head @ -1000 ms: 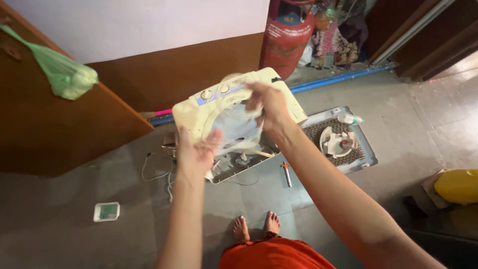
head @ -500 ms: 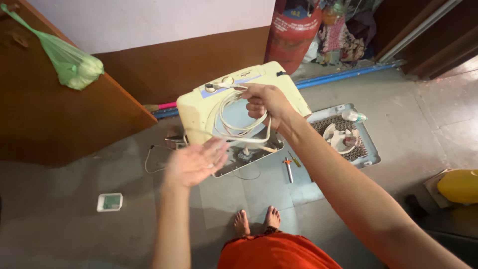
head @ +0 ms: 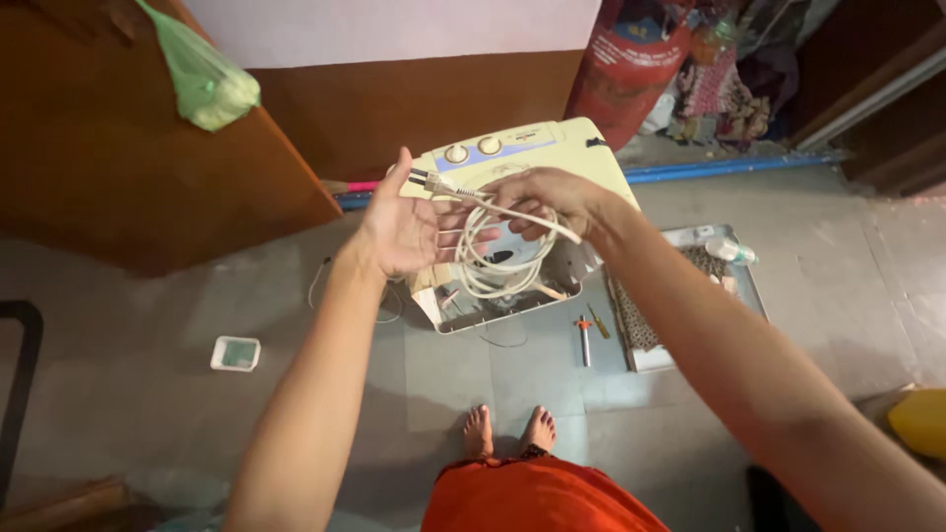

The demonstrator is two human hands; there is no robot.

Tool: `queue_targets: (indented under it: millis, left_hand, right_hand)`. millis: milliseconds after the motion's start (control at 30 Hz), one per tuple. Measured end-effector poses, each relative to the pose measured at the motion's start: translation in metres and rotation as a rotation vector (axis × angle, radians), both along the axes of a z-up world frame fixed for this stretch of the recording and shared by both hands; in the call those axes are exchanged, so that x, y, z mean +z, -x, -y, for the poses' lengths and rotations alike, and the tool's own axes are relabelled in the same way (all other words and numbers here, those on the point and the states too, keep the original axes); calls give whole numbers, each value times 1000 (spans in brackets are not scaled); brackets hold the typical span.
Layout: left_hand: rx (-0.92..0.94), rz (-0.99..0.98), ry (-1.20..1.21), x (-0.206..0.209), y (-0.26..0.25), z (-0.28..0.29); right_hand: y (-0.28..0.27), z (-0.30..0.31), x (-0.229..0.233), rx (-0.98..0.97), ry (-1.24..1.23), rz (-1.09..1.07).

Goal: The person assembles a portable air cooler by first placing the top control panel onto the main body and securing it. They then use a screwdriver to tighten screws on the front grille to complete the assembly.

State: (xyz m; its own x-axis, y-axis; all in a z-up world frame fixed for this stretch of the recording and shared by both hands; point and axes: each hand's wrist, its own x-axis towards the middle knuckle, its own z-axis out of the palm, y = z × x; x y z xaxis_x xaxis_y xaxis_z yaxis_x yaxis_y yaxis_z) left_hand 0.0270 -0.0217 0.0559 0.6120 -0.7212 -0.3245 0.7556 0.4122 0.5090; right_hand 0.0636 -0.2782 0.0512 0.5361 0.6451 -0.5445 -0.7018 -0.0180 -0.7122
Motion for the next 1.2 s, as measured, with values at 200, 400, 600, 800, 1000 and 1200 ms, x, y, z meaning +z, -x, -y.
queue_targets:
  millis: [200, 400, 600, 800, 1000, 1200]
  left_hand:
    - [-217, 222, -138, 4, -5, 4]
    - [-45, 116, -430, -22, -4, 17]
    - [-90, 251, -838, -48, -35, 6]
    - [-425, 895, -1793, -15, -22, 17]
    - [275, 947, -1661, -25, 0, 2]
    - [695, 1077, -1420, -61, 7, -4]
  right_hand:
    - [-13, -5, 42, 262, 149, 194]
    - [-33, -24, 38, 520, 309, 704]
    - [-41, -29, 44, 481, 256, 1101]
    - [-40, -83, 17, 699, 276, 1643]
    - [-61, -96, -25, 369, 425, 1311]
    - [-67, -114, -78, -13, 284, 955]
